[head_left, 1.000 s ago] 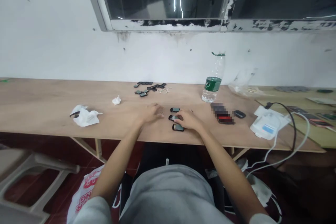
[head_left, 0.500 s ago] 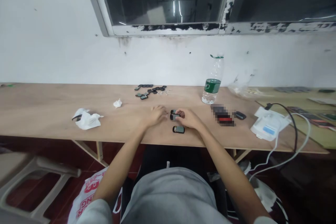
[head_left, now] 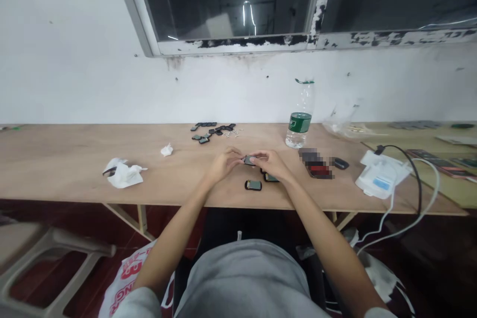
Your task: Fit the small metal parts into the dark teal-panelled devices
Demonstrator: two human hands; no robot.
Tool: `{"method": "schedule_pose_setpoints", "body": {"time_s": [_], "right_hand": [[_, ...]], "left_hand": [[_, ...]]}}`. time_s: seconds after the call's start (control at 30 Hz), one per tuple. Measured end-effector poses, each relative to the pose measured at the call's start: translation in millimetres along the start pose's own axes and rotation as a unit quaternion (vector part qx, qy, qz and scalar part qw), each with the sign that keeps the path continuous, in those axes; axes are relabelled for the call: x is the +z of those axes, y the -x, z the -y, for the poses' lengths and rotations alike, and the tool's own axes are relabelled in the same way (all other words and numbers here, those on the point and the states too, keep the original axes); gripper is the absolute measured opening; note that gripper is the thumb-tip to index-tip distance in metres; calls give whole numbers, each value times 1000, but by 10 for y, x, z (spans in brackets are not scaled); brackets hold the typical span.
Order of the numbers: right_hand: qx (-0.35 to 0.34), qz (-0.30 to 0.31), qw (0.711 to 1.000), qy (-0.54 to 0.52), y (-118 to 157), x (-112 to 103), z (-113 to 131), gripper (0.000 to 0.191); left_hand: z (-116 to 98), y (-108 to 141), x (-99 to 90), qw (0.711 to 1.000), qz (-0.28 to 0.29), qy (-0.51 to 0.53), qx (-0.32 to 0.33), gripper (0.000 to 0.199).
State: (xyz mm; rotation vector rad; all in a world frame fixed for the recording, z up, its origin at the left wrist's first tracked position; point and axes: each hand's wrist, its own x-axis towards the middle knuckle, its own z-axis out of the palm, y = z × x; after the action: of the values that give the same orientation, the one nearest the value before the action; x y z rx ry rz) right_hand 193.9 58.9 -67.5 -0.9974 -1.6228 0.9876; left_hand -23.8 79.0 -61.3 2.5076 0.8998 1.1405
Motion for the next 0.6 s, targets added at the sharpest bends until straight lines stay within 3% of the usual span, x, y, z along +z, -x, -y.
{"method": "schedule_pose_setpoints", "body": {"time_s": [0.17,0.27,0.33,0.43,0.6], "right_hand": [[4,21,1000,-10,20,-34,11,33],[-3,42,999,13,32,-36,19,35],[-1,53,998,38,30,-19,8,35],[5,49,995,88,18,32,-40,27],[5,38,979,198,19,105,-133,11]], "left_hand": [[-17,15,60,976,-33,175,-129,26],[32,23,112,938,-14,267,-220,39],[84,26,135,925,-2,295,-240,45],[162,24,134,939,7,265,-218,47],[354,68,25,981,29,65,-180,37]]}}
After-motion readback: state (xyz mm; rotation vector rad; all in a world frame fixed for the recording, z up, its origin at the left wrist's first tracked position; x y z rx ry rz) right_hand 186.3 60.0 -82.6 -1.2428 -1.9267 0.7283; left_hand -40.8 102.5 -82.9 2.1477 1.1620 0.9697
